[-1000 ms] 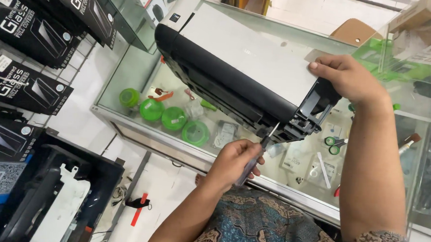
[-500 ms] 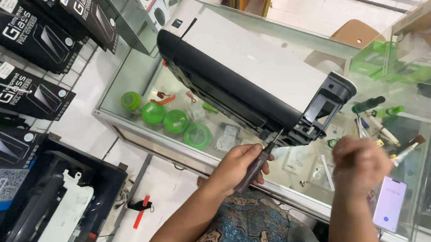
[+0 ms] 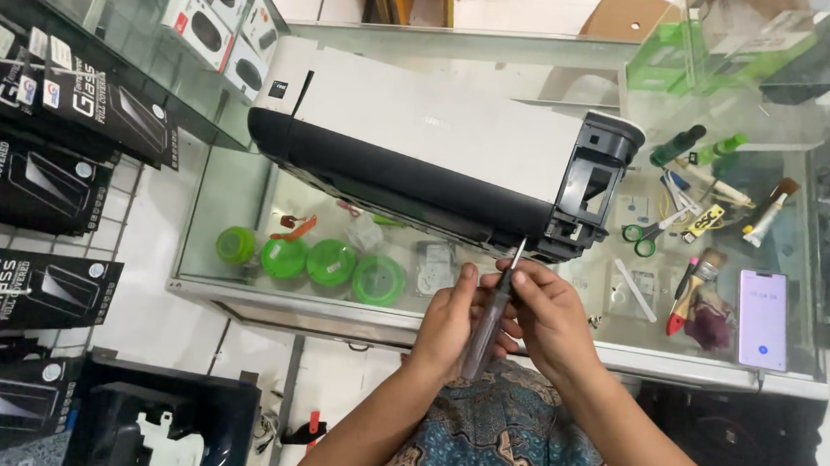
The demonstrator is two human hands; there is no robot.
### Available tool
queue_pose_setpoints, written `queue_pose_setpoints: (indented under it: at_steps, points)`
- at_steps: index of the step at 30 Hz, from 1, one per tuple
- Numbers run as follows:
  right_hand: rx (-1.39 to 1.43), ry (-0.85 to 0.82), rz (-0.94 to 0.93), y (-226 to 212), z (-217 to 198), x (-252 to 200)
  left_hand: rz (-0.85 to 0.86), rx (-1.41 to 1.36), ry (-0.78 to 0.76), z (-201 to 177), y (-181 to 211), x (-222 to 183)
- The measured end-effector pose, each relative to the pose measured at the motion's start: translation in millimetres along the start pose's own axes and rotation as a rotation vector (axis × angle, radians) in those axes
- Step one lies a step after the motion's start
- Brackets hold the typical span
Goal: Disassembling a printer by removing screws and the outer casing to access internal components
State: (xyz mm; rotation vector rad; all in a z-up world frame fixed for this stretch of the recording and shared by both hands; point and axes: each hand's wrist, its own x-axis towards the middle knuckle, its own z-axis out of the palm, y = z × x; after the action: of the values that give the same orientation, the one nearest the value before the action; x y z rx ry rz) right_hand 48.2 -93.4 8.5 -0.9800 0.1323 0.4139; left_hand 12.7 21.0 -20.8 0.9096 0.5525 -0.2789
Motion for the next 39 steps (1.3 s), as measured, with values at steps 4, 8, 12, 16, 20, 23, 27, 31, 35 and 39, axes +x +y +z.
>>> queue_pose_setpoints:
  at_steps: [4,8,12,16,20,23,27,31,35,39]
  points:
    - [-0.006,0.064,-0.099,44,-37,22,0.162,0.387,0.098,-35,-10,19]
    - [-0.017,0.136,-0.111,54,-44,21,0.600,0.549,0.195,-20,10,3]
    - [-0.120,0.068,-0.071,51,-55,11,0.483,0.277,-0.142,-15,-6,31]
    - [-0.186,0.050,-0.037,39,-80,-25,0.401,0.161,-0.295,3,-11,45]
    - [-0.293,-0.059,0.035,31,-114,-46,0.146,-0.156,-0.427,16,-9,41]
    - [-0.216,-0.016,0.016,32,-132,-46,0.132,-0.231,-0.487,21,-13,38]
    - [-0.232,0.006,-0.033,23,-136,-44,0.110,-0.337,-0.391,26,-20,35]
    - [-0.275,-0.029,-0.027,17,-140,-41,0.152,-0.378,-0.300,28,-24,45]
    - [-0.215,-0.071,-0.005,19,-143,-36,0.189,-0.358,-0.280,34,-20,46]
    - [-0.262,-0.092,0.027,12,-141,-33,0.226,-0.267,-0.210,43,-17,48]
